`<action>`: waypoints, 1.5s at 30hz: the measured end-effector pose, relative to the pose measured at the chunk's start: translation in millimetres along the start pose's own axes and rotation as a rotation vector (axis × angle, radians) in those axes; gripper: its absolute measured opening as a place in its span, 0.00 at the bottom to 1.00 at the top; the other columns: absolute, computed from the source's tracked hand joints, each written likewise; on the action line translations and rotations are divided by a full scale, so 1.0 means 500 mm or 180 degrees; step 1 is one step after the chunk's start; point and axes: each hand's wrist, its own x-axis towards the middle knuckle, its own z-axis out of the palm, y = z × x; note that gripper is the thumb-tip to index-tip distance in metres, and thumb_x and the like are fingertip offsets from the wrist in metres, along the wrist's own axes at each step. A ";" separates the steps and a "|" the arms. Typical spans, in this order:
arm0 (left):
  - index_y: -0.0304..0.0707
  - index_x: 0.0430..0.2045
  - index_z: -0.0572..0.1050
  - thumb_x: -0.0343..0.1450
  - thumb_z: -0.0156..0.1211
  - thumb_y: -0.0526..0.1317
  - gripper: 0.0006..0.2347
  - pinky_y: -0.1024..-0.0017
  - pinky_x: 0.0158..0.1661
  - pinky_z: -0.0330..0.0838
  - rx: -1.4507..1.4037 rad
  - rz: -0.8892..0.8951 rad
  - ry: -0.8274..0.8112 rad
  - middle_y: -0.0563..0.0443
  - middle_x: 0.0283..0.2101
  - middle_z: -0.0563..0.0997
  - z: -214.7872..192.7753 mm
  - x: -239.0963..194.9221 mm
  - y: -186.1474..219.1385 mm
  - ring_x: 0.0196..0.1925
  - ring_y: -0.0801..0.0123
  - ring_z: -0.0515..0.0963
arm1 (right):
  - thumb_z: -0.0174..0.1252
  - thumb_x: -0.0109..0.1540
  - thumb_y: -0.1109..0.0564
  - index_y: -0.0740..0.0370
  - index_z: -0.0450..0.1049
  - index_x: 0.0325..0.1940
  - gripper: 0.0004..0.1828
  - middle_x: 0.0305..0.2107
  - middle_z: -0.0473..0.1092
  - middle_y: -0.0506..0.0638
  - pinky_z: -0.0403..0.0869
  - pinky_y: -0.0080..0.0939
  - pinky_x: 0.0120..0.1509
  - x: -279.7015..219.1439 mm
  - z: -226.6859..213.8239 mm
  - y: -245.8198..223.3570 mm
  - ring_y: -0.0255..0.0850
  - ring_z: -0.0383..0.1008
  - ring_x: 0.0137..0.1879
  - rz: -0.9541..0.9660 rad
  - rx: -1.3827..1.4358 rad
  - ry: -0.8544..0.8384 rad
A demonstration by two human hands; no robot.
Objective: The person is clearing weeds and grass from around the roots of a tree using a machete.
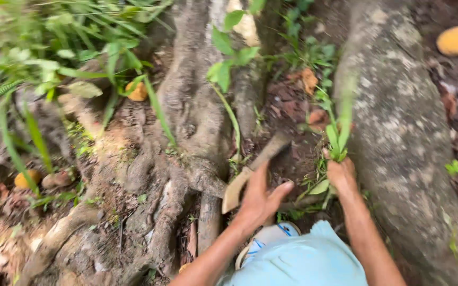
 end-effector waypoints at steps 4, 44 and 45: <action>0.28 0.70 0.52 0.65 0.73 0.49 0.43 0.61 0.65 0.63 -0.1717 -0.0554 0.0059 0.33 0.65 0.65 0.040 0.090 0.010 0.67 0.53 0.67 | 0.56 0.69 0.47 0.63 0.72 0.58 0.20 0.40 0.75 0.65 0.73 0.56 0.43 -0.065 0.057 -0.180 0.58 0.76 0.43 -0.0137 0.0618 0.0233; 0.42 0.66 0.62 0.67 0.60 0.40 0.29 0.44 0.53 0.69 0.2436 -0.0965 0.1656 0.36 0.69 0.60 -0.552 0.428 -0.553 0.61 0.33 0.67 | 0.55 0.68 0.43 0.66 0.77 0.55 0.24 0.47 0.78 0.51 0.74 0.43 0.54 -0.235 0.040 0.263 0.41 0.78 0.52 0.0728 0.1877 0.0566; 0.42 0.66 0.62 0.67 0.60 0.40 0.29 0.44 0.53 0.69 0.2436 -0.0907 0.1607 0.36 0.69 0.60 -0.553 0.456 -0.572 0.61 0.33 0.67 | 0.55 0.68 0.43 0.66 0.77 0.55 0.24 0.47 0.78 0.51 0.74 0.43 0.54 -0.240 0.046 0.254 0.41 0.78 0.52 0.0773 0.1899 0.0621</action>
